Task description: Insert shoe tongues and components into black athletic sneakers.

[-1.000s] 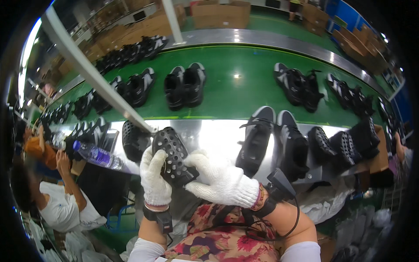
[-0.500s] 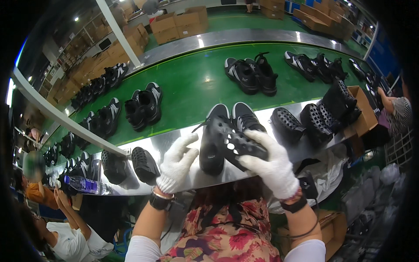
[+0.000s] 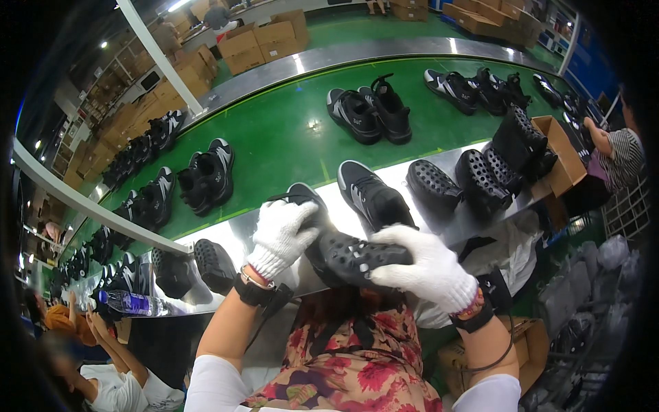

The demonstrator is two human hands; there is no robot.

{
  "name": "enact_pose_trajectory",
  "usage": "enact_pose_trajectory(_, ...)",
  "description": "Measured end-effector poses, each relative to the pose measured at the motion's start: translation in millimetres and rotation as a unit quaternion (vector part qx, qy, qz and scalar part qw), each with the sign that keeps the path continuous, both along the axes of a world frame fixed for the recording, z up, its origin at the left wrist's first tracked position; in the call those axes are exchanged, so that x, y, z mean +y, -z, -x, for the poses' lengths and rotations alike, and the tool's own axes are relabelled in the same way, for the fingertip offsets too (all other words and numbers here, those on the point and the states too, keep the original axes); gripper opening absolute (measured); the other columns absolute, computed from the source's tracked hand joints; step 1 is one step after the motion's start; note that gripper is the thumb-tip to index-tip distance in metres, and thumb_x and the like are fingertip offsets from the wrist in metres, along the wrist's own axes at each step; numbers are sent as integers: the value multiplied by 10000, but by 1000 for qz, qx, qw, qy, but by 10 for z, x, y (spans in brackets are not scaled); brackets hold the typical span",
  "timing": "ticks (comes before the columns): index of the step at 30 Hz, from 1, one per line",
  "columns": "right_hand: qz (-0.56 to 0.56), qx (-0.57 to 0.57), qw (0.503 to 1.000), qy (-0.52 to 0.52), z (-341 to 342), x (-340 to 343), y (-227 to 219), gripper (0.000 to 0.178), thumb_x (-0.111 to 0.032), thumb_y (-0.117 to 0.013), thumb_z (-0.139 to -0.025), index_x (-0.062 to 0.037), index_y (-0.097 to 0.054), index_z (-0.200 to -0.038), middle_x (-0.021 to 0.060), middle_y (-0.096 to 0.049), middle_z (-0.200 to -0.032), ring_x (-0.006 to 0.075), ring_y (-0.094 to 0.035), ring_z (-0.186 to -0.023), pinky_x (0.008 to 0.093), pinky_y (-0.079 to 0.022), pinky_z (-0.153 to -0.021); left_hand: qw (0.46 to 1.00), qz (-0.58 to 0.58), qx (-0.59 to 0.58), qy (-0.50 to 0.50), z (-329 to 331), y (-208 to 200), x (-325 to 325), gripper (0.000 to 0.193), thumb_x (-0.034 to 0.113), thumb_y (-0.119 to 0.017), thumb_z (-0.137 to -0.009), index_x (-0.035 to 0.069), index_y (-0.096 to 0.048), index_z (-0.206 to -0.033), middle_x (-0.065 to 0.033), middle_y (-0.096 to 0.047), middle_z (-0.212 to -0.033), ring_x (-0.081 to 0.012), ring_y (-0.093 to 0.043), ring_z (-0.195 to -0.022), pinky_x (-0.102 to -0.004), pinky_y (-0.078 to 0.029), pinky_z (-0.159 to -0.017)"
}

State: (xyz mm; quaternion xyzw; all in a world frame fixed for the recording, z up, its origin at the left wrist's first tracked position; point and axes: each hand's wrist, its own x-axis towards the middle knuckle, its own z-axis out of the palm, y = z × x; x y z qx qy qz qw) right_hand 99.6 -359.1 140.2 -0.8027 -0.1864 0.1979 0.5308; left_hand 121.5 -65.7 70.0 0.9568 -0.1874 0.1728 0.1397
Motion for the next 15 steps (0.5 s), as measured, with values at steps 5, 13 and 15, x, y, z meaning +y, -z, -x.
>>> enact_pose_trajectory(5, 165, -14, 985, -38, -243, 528, -109, 524, -379, -786, -784, -49, -691, -1180, 187, -733, -1031, 289, -718, -973, 356, -548, -883, 999, 18, 40, -5, 49, -12, -17, 255, 245, -783, -799, 122, -731, -1017, -81, -693, -882, -309, -647, -897, -438, -473, -896)
enact_pose_trajectory(13, 162, -323, 932, -37, -358, 1150, 530, 621, -390, -816, -824, -59, -573, -1290, 214, -703, -974, 400, -715, -865, 475, -572, -773, 990, 133, 37, 12, 31, 25, 187, 190, 108, -691, -851, 91, -735, -1034, -118, -742, -980, -334, -703, -942, -426, -550, -848)
enact_pose_trajectory(15, 150, -288, 944, -58, -365, 1118, 521, 675, -417, -828, -808, -55, -559, -1310, 206, -701, -953, 390, -714, -868, 469, -569, -786, 990, 138, 30, 2, 64, 39, 218, 196, 110, -693, -850, 94, -736, -1040, -118, -742, -982, -333, -704, -936, -424, -550, -844)
